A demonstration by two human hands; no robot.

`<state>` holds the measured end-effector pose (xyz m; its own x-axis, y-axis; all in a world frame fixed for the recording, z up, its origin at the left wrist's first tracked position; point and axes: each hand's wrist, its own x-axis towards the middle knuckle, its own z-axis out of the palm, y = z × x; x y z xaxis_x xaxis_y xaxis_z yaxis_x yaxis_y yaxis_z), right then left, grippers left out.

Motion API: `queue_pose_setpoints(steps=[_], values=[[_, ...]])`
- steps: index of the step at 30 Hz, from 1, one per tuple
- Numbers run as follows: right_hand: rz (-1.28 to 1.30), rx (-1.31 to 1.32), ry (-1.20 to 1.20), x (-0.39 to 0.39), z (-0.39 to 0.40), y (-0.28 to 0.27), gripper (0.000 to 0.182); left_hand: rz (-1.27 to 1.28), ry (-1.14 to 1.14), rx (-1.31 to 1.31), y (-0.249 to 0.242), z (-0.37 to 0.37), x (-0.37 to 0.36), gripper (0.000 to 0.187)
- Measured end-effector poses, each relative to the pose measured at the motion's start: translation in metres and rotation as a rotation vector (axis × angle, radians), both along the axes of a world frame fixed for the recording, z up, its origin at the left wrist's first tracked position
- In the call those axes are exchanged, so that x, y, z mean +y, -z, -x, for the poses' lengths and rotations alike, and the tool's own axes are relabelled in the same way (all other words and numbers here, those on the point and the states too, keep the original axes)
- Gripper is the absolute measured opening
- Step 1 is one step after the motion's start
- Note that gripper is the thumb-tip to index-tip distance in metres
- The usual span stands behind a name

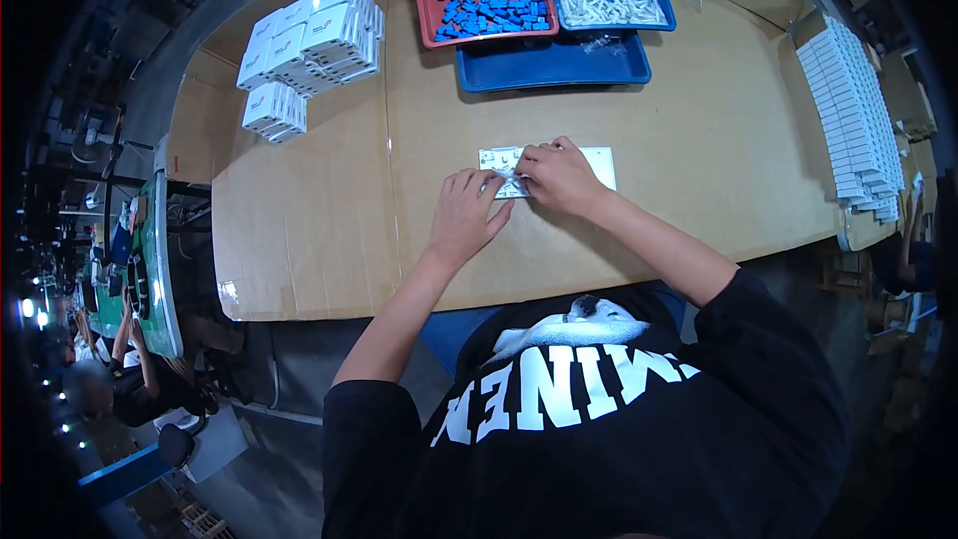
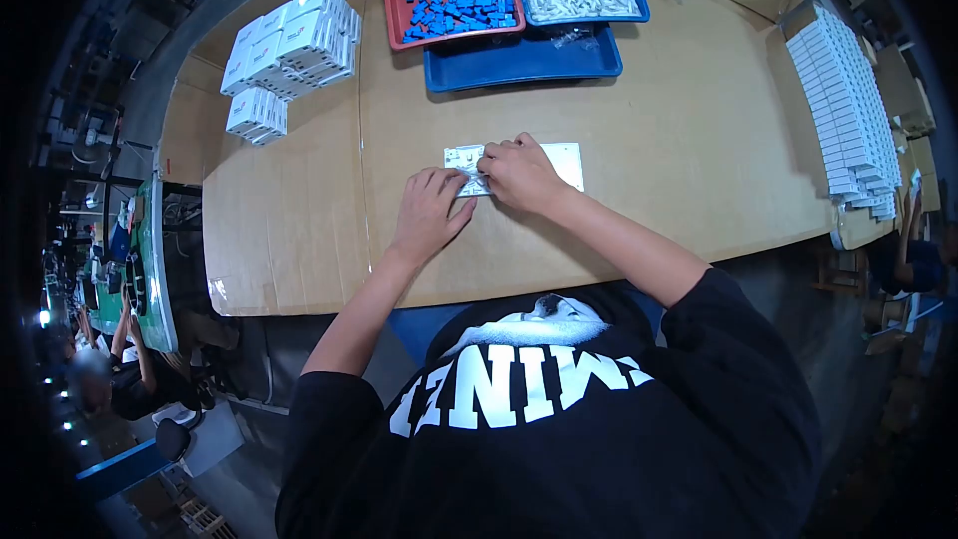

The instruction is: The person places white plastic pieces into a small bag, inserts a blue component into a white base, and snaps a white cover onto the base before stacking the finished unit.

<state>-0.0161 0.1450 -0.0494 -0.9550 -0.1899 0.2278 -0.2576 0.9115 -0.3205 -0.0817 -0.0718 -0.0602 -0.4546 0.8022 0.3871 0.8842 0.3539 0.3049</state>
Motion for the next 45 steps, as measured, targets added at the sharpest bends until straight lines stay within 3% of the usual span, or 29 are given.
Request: queue_pose_setpoints(steps=[4,17,42,45], values=[[0.011,-0.056,0.014,-0.004,0.0,-0.001,0.013,-0.077,-0.051,-0.116,0.008,-0.005,-0.001,0.032],[-0.034,-0.118,-0.007,0.005,0.001,0.001,0.023,-0.08,-0.101,-0.055,0.018,-0.019,0.003,0.036],[0.104,-0.135,0.08,0.006,-0.002,-0.005,0.015,0.015,-0.164,-0.025,0.0,-0.033,0.017,0.043],[0.121,-0.093,0.005,0.011,0.0,-0.003,0.016,-0.004,-0.173,0.007,0.002,-0.035,0.016,0.044]])
